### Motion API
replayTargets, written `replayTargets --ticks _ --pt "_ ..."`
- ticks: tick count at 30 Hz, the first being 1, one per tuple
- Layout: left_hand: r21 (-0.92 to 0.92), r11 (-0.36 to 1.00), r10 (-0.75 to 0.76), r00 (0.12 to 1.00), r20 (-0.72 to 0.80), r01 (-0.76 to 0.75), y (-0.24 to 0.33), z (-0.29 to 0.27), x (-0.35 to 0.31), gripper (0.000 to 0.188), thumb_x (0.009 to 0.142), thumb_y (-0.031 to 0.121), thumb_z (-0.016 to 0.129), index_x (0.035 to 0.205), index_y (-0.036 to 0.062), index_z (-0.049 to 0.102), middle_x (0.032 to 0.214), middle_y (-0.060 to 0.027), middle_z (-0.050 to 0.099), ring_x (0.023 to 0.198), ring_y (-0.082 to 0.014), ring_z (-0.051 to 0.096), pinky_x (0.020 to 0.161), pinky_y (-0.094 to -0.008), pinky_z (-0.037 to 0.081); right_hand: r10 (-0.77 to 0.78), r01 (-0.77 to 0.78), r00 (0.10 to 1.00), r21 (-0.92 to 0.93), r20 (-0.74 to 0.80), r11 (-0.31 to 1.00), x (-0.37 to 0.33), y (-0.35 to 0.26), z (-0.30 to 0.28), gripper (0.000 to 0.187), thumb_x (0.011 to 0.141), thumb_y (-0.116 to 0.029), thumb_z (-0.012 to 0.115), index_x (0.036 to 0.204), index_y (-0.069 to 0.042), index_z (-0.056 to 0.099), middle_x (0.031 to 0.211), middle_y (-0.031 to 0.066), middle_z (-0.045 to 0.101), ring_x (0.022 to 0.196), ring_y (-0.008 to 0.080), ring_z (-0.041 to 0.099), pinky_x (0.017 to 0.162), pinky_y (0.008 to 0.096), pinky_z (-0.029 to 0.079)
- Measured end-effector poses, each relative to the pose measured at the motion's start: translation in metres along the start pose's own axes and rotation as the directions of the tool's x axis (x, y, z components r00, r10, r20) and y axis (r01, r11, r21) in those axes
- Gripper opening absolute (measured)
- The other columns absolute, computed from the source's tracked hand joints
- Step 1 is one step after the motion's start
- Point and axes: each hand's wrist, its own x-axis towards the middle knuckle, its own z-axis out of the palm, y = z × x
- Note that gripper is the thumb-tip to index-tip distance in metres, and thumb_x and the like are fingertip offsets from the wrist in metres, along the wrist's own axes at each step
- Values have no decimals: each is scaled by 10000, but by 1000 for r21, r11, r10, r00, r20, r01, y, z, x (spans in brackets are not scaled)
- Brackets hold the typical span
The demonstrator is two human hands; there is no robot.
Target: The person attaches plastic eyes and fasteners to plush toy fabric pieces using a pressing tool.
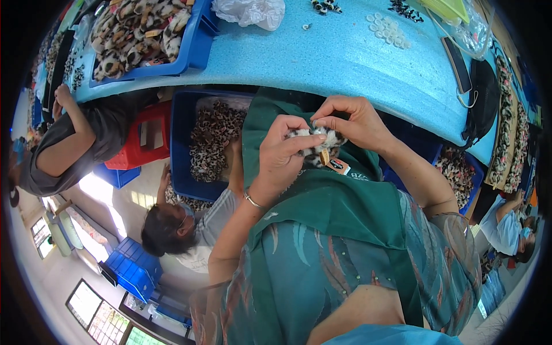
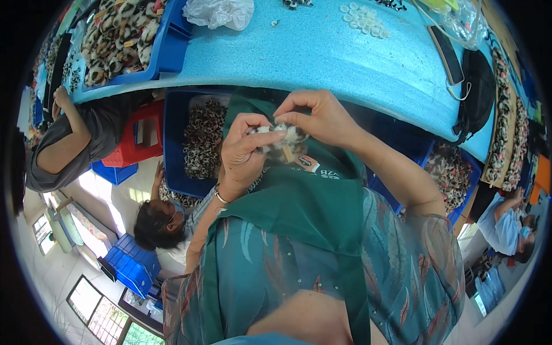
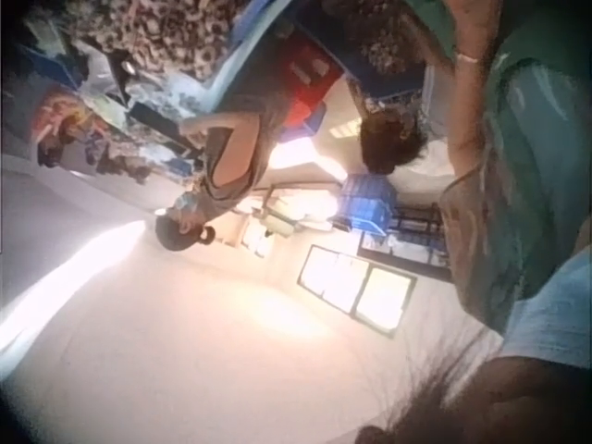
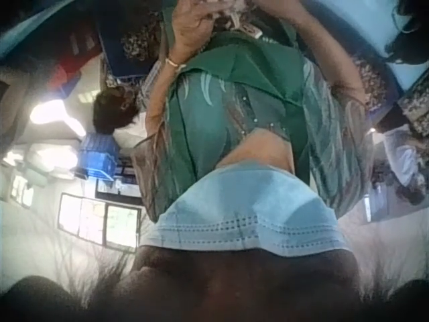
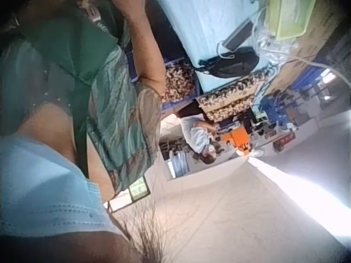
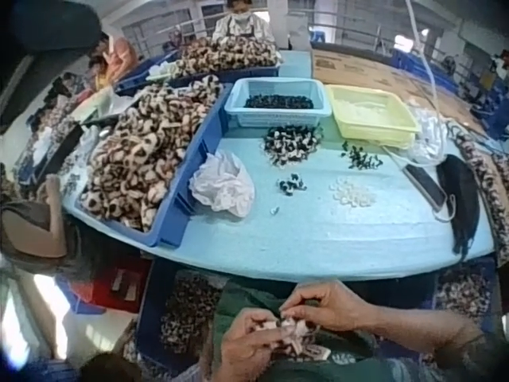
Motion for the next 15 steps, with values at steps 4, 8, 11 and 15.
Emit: replayTargets --ticks 4,8,11,15 --pt "-24 1000 12 1000 -10 -12 -1 2 0 394 725 -159 632 962 136 742 952 -58 520 787 -160 547 666 -243 459 32 -37 999 125 38 991 0 1 -2 83 867 -75 651 905 -15 695 842 15 667 783 60 585 698 223 472" --pt "-51 999 14 1000 -21 -15 -4 4 -1 387 741 -169 612 969 119 732 995 -69 521 805 -161 573 685 -244 477 103 -121 991 247 83 961 -3 2 -4 88 886 -51 623 929 -4 684 855 17 663 800 63 594 728 220 479" --pt "-69 998 -2 999 -32 0 -6 5 0 405 739 -180 597 984 116 725 1020 -81 530 826 -172 591 695 -246 486 113 -136 988 257 100 957 -2 1 -4 99 906 -48 599 947 -1 675 868 18 656 829 70 599 751 228 481" --pt "-23 999 29 997 -77 -31 -10 7 -2 461 696 -202 582 999 117 722 1010 -87 559 841 -181 605 706 -246 492 168 -198 973 195 158 961 -6 -5 -8 187 898 -154 631 1010 -6 656 935 46 649 881 100 591 785 270 476"
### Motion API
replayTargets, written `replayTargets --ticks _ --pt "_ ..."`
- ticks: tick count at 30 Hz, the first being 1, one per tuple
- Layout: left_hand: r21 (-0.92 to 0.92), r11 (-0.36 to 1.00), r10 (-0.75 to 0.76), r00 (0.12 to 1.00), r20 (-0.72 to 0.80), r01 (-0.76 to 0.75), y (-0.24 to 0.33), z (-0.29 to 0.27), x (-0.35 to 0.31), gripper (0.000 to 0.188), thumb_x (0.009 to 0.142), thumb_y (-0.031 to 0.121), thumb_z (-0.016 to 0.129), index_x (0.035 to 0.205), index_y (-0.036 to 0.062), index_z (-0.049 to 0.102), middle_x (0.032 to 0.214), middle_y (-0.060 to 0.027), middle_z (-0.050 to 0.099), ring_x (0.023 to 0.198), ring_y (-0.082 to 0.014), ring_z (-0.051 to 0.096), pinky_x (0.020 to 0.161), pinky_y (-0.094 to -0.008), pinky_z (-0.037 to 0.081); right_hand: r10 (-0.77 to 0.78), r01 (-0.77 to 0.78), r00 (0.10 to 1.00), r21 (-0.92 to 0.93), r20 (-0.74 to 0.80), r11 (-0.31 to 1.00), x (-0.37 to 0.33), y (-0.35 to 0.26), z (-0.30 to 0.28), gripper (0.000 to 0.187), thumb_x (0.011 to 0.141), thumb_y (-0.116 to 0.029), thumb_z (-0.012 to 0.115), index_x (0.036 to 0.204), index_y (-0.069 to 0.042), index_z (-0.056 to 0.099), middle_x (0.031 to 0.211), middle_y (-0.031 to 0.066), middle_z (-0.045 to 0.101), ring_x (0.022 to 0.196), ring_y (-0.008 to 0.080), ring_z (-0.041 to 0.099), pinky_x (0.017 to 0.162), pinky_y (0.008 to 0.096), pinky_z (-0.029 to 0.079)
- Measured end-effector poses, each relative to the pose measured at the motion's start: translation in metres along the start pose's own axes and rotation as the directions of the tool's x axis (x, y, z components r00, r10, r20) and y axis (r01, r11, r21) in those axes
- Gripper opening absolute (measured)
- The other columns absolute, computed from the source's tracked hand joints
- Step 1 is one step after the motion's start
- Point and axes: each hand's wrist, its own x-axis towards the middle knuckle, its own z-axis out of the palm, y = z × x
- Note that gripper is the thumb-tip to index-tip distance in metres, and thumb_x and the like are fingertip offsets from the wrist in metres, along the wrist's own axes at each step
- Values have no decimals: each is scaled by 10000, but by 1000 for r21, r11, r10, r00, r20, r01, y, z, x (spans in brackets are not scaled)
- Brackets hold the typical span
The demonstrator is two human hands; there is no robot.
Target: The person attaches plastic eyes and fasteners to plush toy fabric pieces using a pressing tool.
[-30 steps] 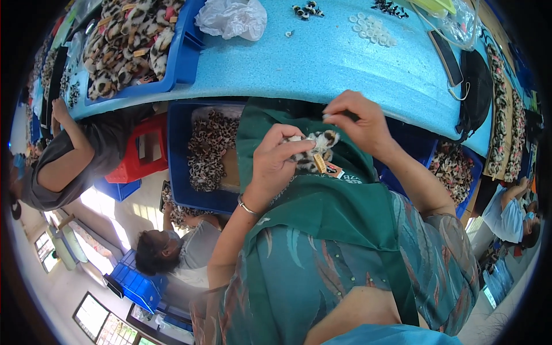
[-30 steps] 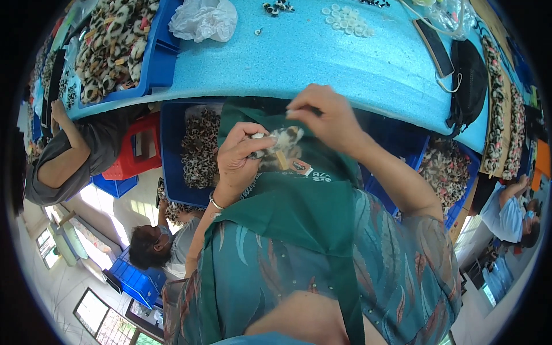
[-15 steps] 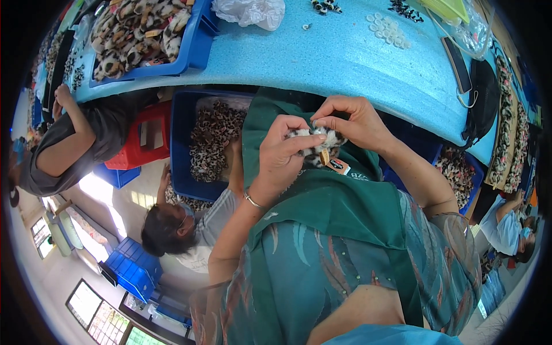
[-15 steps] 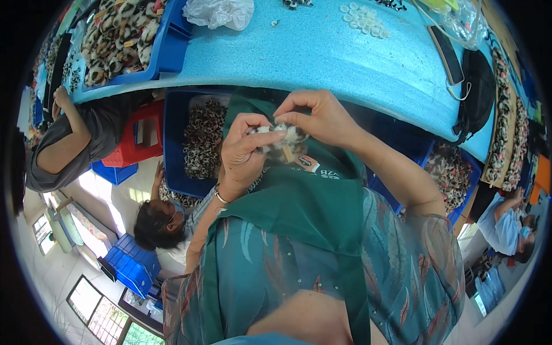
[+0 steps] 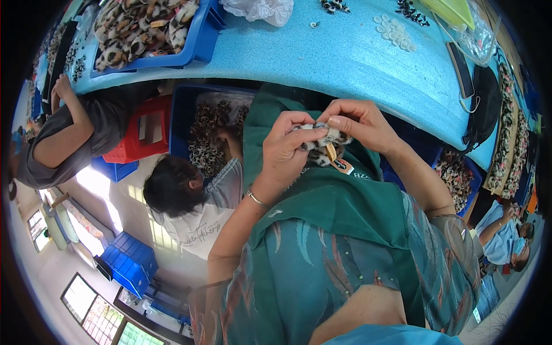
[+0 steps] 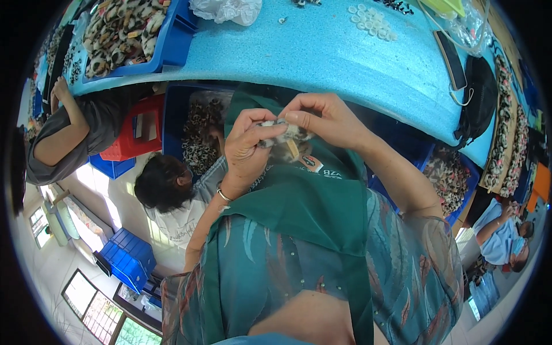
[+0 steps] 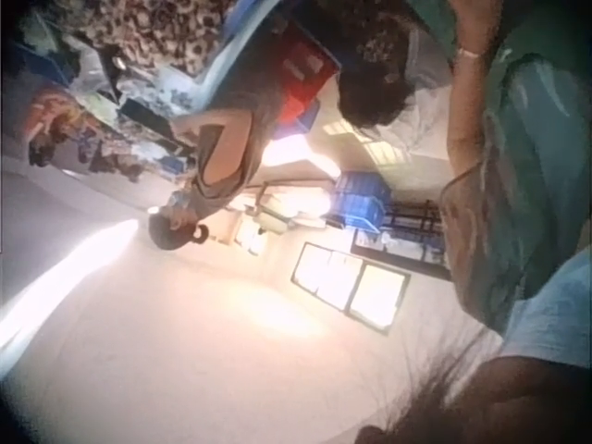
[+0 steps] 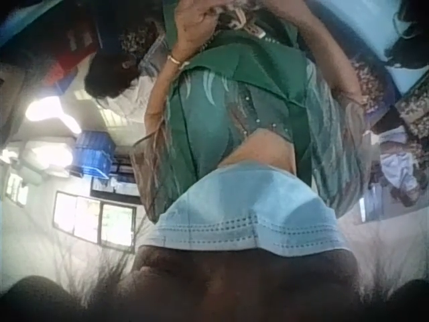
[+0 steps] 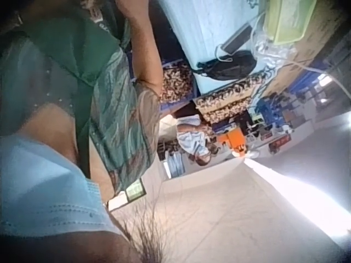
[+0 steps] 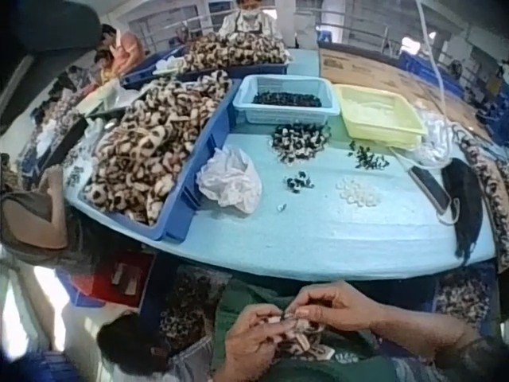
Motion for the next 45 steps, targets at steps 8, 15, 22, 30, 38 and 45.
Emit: replayTargets --ticks 8,15,22,30,38,45 --pt "240 961 140 990 -1 -136 4 -5 1 351 664 -96 694 974 36 598 938 -133 631 825 -279 633 702 -304 513 -458 417 889 -410 -1 811 -9 -1 19 252 826 -113 673 1054 -29 605 956 103 609 871 219 600 777 322 470" --pt "282 944 151 985 86 -170 3 -9 -3 374 642 -57 721 951 58 544 941 -133 636 839 -315 639 694 -352 525 -252 247 967 -85 -47 965 -7 13 19 218 832 -93 684 1024 -18 613 955 32 615 888 86 565 793 253 460" --pt "254 964 33 984 173 -77 1 -9 7 240 698 -47 701 890 30 580 905 -153 643 784 -320 641 689 -339 521 -177 149 957 -137 -230 979 -7 26 20 148 838 -81 668 963 -12 632 905 36 642 853 79 583 765 260 490" --pt "200 980 -1 1000 -22 5 3 -3 -4 110 763 -25 687 812 7 594 907 -146 654 769 -264 640 667 -305 498 -376 343 920 -242 -109 908 -4 20 22 224 828 -125 694 992 -18 585 895 69 612 844 150 578 752 294 460" --pt "187 981 -54 998 -16 56 -6 1 -7 93 762 -35 660 802 3 586 856 -133 637 733 -251 621 664 -293 481 -408 366 886 -208 -219 907 9 42 34 227 804 -97 704 877 -20 503 766 49 516 756 112 476 678 295 411" --pt "-380 633 -690 714 119 675 -9 -12 -4 337 846 17 660 1154 -37 535 1113 -74 606 985 -167 592 860 -301 478 -234 201 959 -197 -158 960 15 36 18 281 862 -292 680 991 -51 617 880 87 623 846 131 577 759 311 485"
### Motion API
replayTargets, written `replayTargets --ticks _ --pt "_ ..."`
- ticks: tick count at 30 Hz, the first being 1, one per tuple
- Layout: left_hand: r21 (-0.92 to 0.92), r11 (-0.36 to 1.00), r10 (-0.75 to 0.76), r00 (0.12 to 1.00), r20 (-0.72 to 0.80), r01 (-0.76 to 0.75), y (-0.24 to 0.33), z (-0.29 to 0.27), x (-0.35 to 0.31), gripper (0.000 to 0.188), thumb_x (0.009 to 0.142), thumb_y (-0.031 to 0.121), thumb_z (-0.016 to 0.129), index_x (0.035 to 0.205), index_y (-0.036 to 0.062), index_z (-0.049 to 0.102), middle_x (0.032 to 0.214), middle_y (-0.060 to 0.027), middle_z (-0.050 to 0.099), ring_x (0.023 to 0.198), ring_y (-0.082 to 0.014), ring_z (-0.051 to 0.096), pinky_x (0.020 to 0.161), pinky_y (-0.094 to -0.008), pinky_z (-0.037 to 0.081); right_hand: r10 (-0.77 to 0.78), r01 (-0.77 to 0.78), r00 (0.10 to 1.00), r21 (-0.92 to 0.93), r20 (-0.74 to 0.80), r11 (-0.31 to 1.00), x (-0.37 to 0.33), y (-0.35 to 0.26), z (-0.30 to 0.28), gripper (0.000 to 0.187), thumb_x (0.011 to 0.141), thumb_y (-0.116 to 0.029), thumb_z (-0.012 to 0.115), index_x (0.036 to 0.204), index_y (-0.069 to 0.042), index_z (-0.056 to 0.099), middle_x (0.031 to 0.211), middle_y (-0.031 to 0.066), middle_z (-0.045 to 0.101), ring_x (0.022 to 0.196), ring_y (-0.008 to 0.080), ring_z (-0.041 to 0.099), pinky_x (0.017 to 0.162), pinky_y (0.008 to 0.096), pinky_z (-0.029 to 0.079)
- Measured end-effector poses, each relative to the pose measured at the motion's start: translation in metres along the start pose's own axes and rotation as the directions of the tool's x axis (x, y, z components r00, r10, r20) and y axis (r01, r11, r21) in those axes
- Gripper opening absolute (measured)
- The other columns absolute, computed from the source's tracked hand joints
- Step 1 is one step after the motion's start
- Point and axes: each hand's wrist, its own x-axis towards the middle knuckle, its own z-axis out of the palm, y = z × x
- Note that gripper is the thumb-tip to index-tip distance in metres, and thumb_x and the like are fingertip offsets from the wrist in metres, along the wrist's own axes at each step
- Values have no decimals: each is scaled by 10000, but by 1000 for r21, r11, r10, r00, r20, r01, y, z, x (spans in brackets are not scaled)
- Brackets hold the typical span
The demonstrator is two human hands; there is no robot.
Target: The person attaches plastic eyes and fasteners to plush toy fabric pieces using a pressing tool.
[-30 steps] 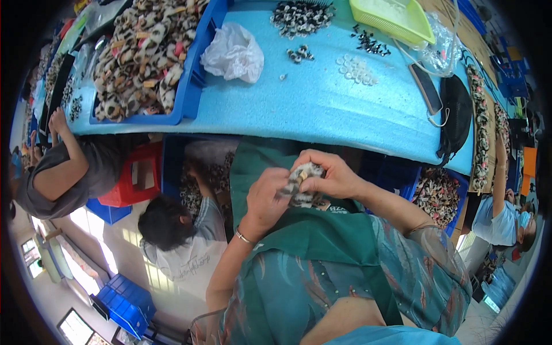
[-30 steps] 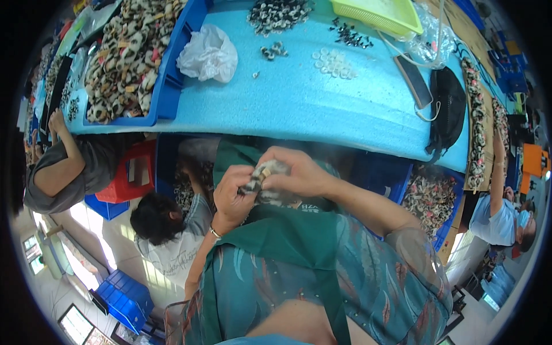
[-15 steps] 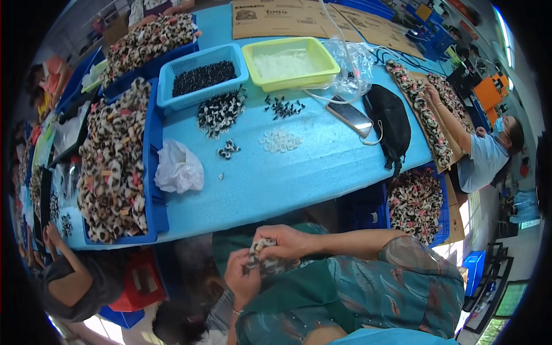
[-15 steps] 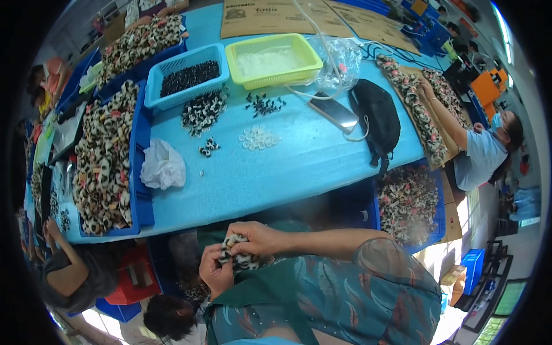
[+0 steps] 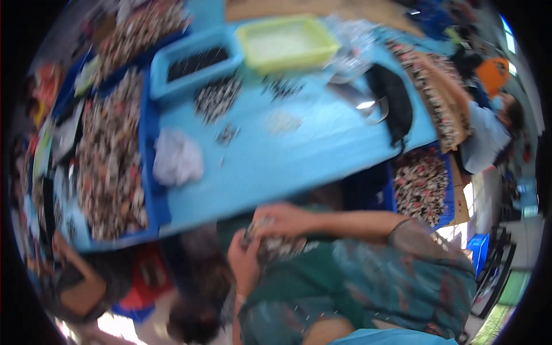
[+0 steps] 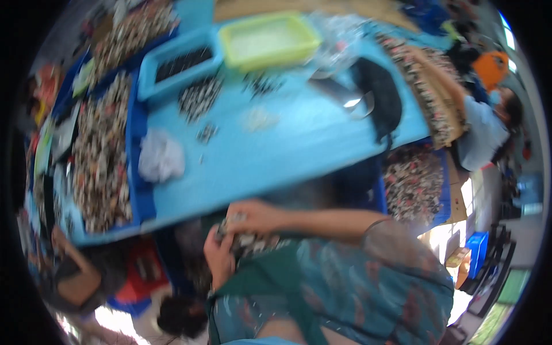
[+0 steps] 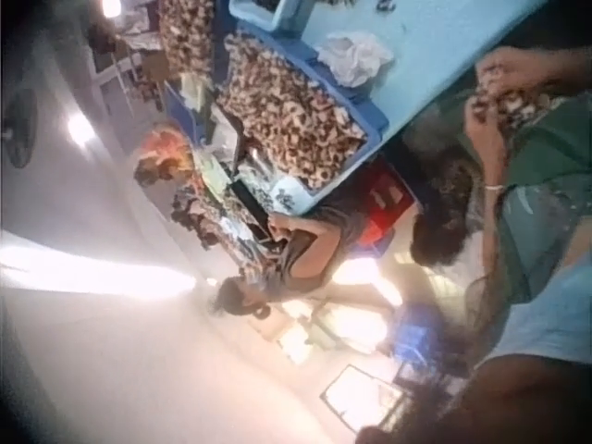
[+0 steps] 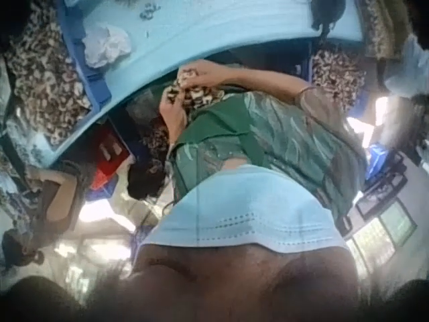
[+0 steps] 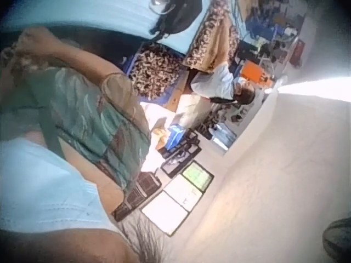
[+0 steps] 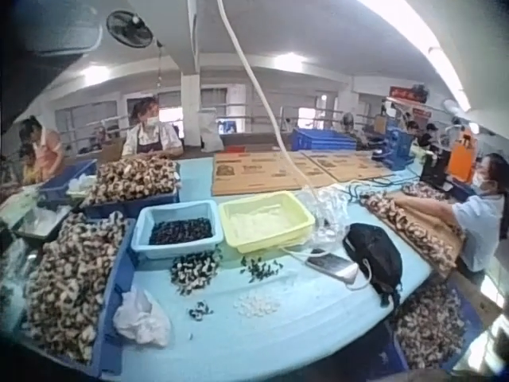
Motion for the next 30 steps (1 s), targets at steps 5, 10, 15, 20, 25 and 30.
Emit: replayTargets --ticks 5,10,15,20,25,30 --pt "-312 906 -178 928 328 284 16 13 11 354 857 20 652 1190 -15 537 1052 -62 643 953 -138 624 870 -285 501 174 -147 980 238 -95 960 -6 -10 -9 85 902 -113 621 925 -33 636 824 -17 633 787 32 546 700 218 466" --pt "-279 917 -222 947 232 283 10 7 6 373 841 27 659 1186 -45 535 1042 -85 644 917 -170 639 843 -313 522 71 -36 992 303 -107 952 6 -13 0 123 914 -127 611 876 -14 643 808 -16 634 757 29 538 673 208 456" --pt "-405 844 -194 904 380 351 21 3 -7 405 809 36 690 1178 -29 534 1042 -77 633 946 -158 624 859 -304 512 -87 105 987 127 -134 986 2 -21 11 83 887 -96 635 897 -14 650 797 5 644 762 46 550 697 220 459" --pt "-434 843 -184 929 321 317 33 6 -14 398 801 -1 686 1167 -15 530 1027 -63 622 953 -151 620 860 -298 514 -375 354 919 -167 -119 920 4 -38 -2 109 818 -84 688 922 -53 682 910 45 607 839 164 566 750 281 457" --pt "-503 837 -123 971 206 213 27 11 -7 394 798 -42 675 1164 -5 536 1056 -68 617 952 -151 625 868 -305 520 -659 626 740 -494 135 603 5 -49 -15 261 732 -133 761 978 -82 688 1062 81 562 920 248 525 801 374 419" --pt "-509 839 -80 968 236 193 20 8 -5 405 789 -70 679 1164 -3 541 1057 -68 622 948 -144 625 854 -293 528 -616 542 788 -506 28 671 4 -34 -9 187 738 -120 742 879 -86 625 1045 50 556 964 234 521 875 381 363"
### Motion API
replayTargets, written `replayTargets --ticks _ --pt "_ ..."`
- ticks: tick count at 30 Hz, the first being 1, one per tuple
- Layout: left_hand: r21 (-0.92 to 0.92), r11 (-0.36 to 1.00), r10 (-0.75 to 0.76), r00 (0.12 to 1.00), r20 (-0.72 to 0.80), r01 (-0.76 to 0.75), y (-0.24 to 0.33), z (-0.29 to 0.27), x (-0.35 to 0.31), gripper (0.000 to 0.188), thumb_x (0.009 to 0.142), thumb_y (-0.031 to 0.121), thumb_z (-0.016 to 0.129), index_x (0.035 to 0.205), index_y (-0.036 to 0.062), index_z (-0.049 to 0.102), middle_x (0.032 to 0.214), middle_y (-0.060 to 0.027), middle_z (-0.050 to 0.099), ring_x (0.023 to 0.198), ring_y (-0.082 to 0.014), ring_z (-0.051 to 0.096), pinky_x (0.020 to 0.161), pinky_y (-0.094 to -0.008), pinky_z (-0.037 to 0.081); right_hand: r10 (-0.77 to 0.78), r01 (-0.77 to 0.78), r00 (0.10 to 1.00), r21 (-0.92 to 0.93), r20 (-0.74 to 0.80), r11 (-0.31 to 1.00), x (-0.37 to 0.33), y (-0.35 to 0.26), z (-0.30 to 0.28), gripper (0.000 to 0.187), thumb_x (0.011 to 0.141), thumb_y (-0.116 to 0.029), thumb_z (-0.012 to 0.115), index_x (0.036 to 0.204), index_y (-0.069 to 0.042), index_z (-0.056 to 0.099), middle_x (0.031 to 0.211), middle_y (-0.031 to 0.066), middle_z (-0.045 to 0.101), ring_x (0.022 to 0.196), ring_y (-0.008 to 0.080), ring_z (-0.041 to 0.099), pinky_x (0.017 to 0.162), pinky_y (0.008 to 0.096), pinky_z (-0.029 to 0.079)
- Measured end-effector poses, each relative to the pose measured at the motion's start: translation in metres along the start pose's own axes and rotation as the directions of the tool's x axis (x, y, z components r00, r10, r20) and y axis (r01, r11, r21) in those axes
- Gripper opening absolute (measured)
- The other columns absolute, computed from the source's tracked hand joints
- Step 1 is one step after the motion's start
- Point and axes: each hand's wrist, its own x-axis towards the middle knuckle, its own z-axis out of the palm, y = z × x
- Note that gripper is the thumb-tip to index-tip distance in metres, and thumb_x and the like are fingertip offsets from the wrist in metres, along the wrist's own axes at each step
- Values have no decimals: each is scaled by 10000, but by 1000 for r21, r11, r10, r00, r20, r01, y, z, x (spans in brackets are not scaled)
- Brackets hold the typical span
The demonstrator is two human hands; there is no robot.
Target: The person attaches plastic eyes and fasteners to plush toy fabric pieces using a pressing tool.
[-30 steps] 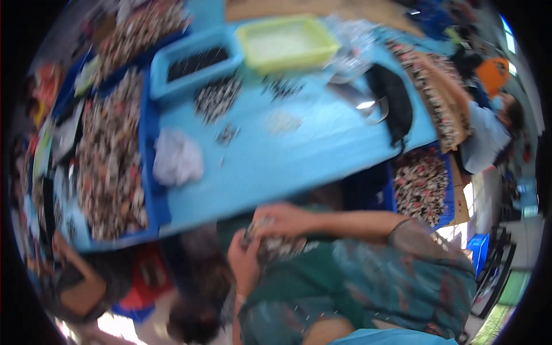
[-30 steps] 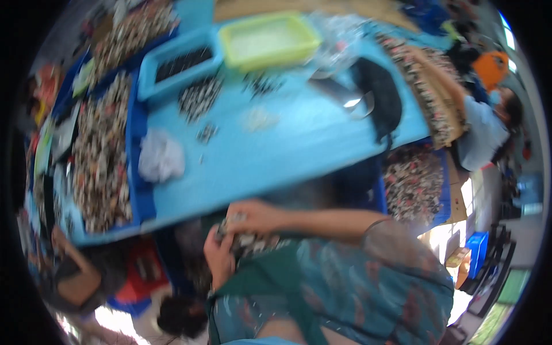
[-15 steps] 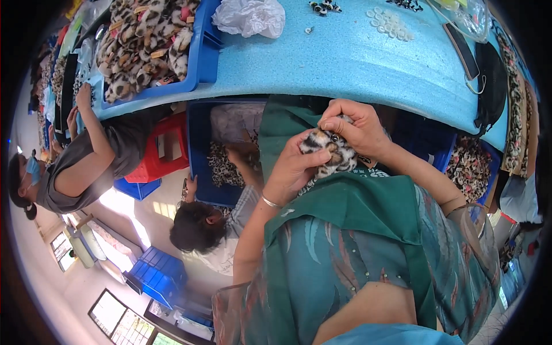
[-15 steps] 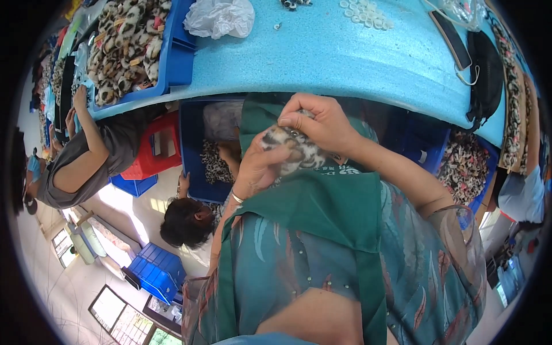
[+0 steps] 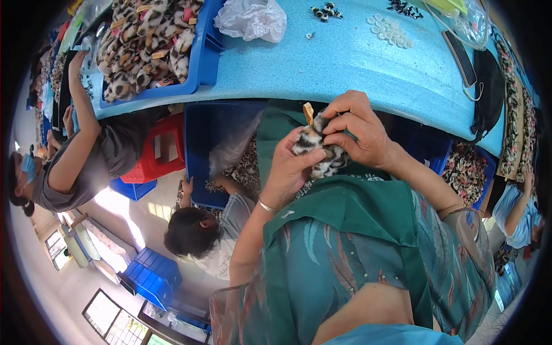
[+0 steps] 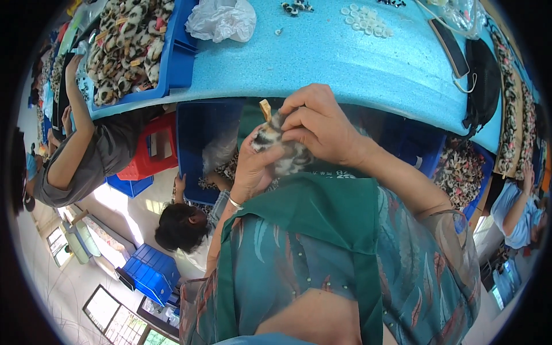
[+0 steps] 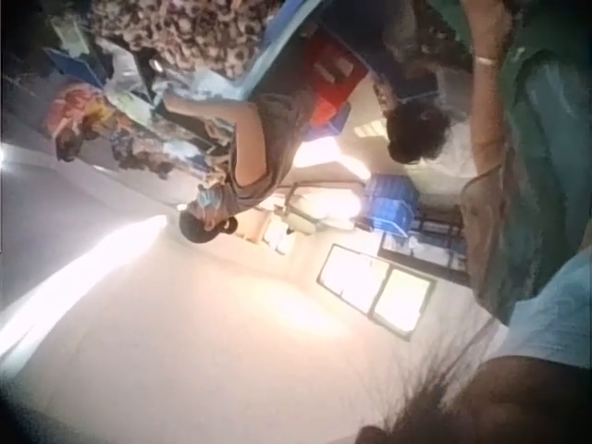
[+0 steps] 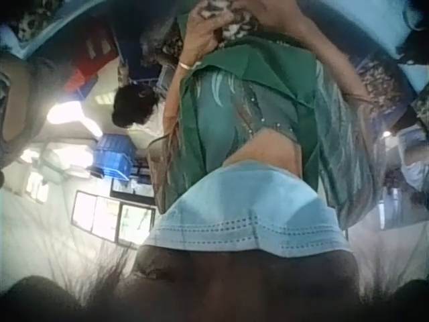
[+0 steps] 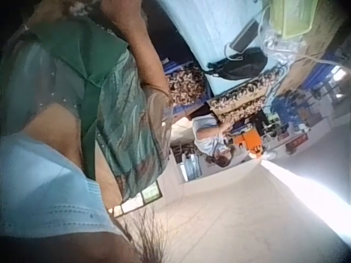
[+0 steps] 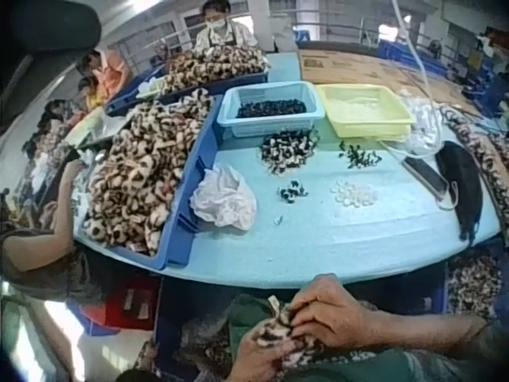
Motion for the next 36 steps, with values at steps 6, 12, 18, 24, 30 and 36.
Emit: replayTargets --ticks 6,12,18,24,30,36 --pt "47 998 50 999 -1 -50 -4 -4 5 420 778 -73 699 1168 -2 559 1049 -43 626 942 -123 618 852 -276 524 479 -378 874 497 -87 781 4 -13 13 121 843 -104 651 955 -66 625 1012 32 572 945 159 531 850 299 396" --pt "423 905 -116 985 125 53 10 -8 -2 505 764 -24 741 1231 0 551 1082 -24 621 989 -104 588 874 -239 489 503 -624 779 547 375 558 3 -11 -3 99 879 -106 630 937 -27 619 882 15 575 804 76 520 725 231 420" --pt "60 973 227 968 -106 -222 -5 -18 1 417 777 -139 648 1163 -11 557 1095 -120 646 961 -200 659 829 -341 569 475 -478 878 196 67 856 29 31 -16 107 908 -135 606 936 -34 630 827 23 584 743 102 533 679 261 442" --pt "28 969 248 958 -145 -246 -6 -18 10 354 814 -96 651 1150 -32 563 1041 -113 670 910 -180 671 813 -315 565 404 -488 871 -404 -278 774 82 129 -54 240 883 -250 647 872 -14 608 802 154 631 748 312 615 692 394 490" --pt "33 988 156 980 -122 -154 -5 -19 3 319 859 17 666 1156 -41 564 1039 -103 665 889 -165 665 795 -303 559 444 -454 882 -544 -160 705 92 154 -63 222 865 -245 649 923 -36 601 848 169 626 816 358 609 719 452 484" --pt "37 991 133 987 -93 -130 -2 -15 2 282 873 24 649 1137 -38 574 1043 -100 662 903 -164 659 797 -297 551 301 -306 945 -672 -128 674 85 147 -53 172 872 -176 605 996 -58 586 971 166 592 869 362 604 748 459 485"
